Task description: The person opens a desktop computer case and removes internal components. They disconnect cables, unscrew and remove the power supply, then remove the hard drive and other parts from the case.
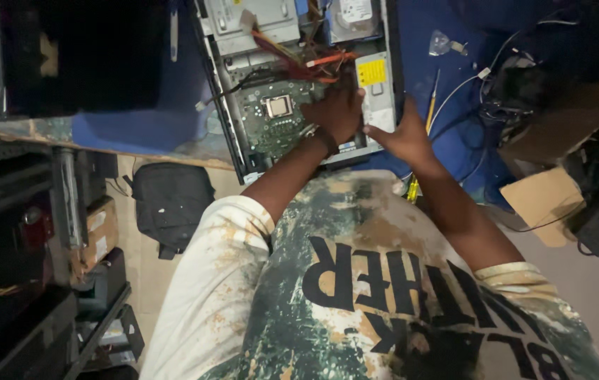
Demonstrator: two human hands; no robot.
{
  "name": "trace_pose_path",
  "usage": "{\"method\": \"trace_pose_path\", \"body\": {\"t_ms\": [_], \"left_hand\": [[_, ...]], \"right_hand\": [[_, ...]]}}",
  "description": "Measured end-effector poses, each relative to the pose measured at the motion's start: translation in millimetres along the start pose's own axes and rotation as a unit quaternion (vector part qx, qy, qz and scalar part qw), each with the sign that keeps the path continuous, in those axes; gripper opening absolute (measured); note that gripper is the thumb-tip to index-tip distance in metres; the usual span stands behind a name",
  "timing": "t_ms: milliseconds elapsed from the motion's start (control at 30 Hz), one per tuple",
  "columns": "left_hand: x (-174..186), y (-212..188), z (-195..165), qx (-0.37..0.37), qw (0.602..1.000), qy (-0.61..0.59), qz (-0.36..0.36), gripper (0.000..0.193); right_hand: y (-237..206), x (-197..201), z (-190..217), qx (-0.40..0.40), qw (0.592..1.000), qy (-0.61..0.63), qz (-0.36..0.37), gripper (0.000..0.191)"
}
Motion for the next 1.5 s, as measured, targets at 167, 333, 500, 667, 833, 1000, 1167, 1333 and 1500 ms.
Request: {"method": "trace_pose_path", "body": {"t_ms": [167, 333, 500, 667, 833, 1000, 1167, 1333, 1500], "left_hand": [[11, -8, -14, -0.006, 0.999, 0.010, -0.051, 0.053], [15, -20, -19, 0.008, 0.999, 0.047, 0.026, 0.057], [39, -16, -36, -0.208, 0.953, 0.195, -0.107, 0.054], [41, 6, -25, -0.274, 0.936, 0.191, -0.110, 0.068], [41, -1, -25, -0.286, 0.918, 0.182, -0.208, 0.064], [45, -3, -25, -0.279, 0.919, 0.172, -0.218, 0.065], [45, -3, -23, -0.268, 0.921, 0.182, -0.216, 0.067], [48, -4, -18, -0.260, 0.940, 0.160, -0.152, 0.067], [54, -11, -21, -0.295, 0.932, 0.140, -0.154, 0.064]], "right_hand": [[-4, 8, 2, -0.061, 0.995, -0.079, 0.010, 0.080], [-7, 15, -11, -0.197, 0.968, -0.158, 0.011, 0.098], [-3, 16, -22, -0.185, 0.968, -0.169, 0.022, 0.096], [0, 11, -25, -0.176, 0.968, -0.179, 0.017, 0.113], [-6, 7, -11, -0.087, 0.989, -0.123, -0.006, 0.098], [-6, 6, -5, -0.031, 0.991, -0.127, 0.023, 0.089], [-7, 4, -9, -0.029, 0.992, -0.125, 0.018, 0.095], [-8, 2, -19, -0.125, 0.986, -0.107, 0.016, 0.100], [-10, 7, -17, -0.103, 0.986, -0.128, 0.007, 0.108]]}}
Point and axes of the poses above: each hand's wrist, its own y-axis towards the middle knuckle, its own x-axis out of the back of the hand, z = x × y, the point moved 5 cm from there along y, towards the middle knuckle, and after that the axes turned 13 degrees about z, right-handed, at the moved point
